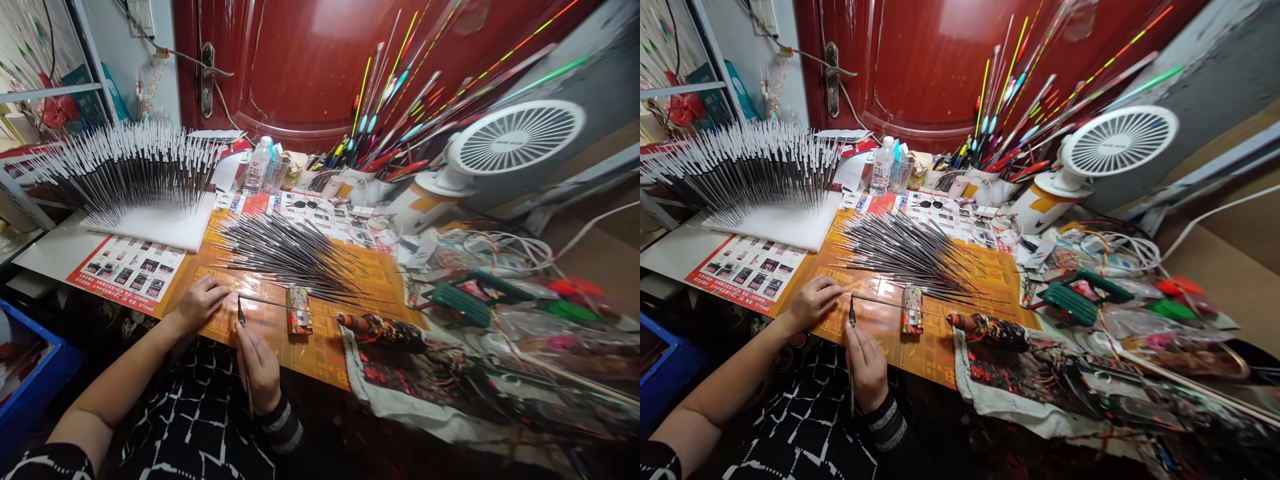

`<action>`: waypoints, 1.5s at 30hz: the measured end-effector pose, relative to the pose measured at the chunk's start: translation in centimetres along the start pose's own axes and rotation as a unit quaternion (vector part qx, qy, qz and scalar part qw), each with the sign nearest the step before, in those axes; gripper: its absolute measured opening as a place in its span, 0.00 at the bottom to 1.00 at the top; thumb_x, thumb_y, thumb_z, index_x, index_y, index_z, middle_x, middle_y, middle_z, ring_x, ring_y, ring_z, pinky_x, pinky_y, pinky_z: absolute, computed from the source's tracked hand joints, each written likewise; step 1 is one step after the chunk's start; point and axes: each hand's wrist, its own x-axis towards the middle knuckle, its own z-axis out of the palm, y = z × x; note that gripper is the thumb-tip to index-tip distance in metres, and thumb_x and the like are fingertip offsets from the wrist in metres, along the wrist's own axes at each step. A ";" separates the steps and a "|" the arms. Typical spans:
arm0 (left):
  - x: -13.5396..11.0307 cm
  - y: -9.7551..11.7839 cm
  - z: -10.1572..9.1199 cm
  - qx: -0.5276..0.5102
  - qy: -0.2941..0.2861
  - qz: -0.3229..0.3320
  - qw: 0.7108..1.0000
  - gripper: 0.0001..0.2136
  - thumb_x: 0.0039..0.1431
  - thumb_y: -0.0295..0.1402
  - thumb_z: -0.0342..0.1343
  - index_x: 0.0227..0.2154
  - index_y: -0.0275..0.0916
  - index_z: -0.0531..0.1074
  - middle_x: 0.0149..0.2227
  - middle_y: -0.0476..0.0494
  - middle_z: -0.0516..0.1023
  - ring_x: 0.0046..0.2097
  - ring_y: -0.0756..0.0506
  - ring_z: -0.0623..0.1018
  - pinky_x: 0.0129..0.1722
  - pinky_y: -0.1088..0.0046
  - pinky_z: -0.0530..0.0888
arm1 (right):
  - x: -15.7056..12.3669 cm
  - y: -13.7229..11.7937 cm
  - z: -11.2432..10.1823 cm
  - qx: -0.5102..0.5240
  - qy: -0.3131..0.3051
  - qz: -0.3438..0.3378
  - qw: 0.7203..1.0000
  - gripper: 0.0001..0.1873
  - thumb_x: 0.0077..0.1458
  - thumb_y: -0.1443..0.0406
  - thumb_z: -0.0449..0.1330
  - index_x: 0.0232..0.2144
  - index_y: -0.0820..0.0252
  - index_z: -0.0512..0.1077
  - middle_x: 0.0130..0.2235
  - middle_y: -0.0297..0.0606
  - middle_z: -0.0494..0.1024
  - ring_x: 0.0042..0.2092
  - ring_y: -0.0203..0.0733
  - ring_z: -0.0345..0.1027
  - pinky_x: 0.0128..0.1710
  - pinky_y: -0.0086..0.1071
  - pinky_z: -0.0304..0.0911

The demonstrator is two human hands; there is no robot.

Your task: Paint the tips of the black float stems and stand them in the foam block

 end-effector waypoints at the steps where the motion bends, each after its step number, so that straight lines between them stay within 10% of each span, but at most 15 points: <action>1: 0.0 0.0 0.0 -0.001 0.001 0.000 1.000 0.08 0.70 0.30 0.52 0.43 0.38 0.76 0.36 0.43 0.75 0.39 0.46 0.73 0.40 0.70 0.73 | 0.0 0.0 0.0 0.000 -0.001 0.001 1.000 0.34 0.61 0.79 0.58 0.68 0.62 0.59 0.50 0.51 0.80 0.52 0.48 0.76 0.50 0.41 0.76; 32: 0.4 0.0 -0.4 0.014 -0.024 0.006 1.000 0.10 0.71 0.31 0.48 0.42 0.39 0.76 0.36 0.42 0.76 0.38 0.45 0.74 0.40 0.68 0.74 | 0.0 -0.1 -0.8 0.042 -0.013 0.001 0.999 0.35 0.61 0.79 0.57 0.67 0.57 0.60 0.49 0.46 0.81 0.48 0.47 0.78 0.45 0.41 0.78; 36: 2.9 -2.0 -3.4 0.083 -0.019 0.021 0.996 0.12 0.71 0.29 0.46 0.42 0.39 0.76 0.36 0.41 0.75 0.39 0.44 0.73 0.41 0.66 0.74 | 0.0 0.0 -1.4 0.097 -0.009 0.008 0.995 0.33 0.61 0.78 0.58 0.66 0.58 0.63 0.49 0.46 0.81 0.48 0.46 0.78 0.45 0.39 0.78; 45: 16.5 -11.3 -17.3 0.263 -0.004 0.025 0.965 0.13 0.71 0.26 0.43 0.42 0.34 0.74 0.43 0.38 0.70 0.50 0.40 0.70 0.52 0.53 0.70 | -0.4 -0.4 -1.1 0.129 0.049 0.078 0.987 0.25 0.61 0.74 0.59 0.59 0.54 0.72 0.47 0.41 0.82 0.46 0.47 0.79 0.44 0.38 0.78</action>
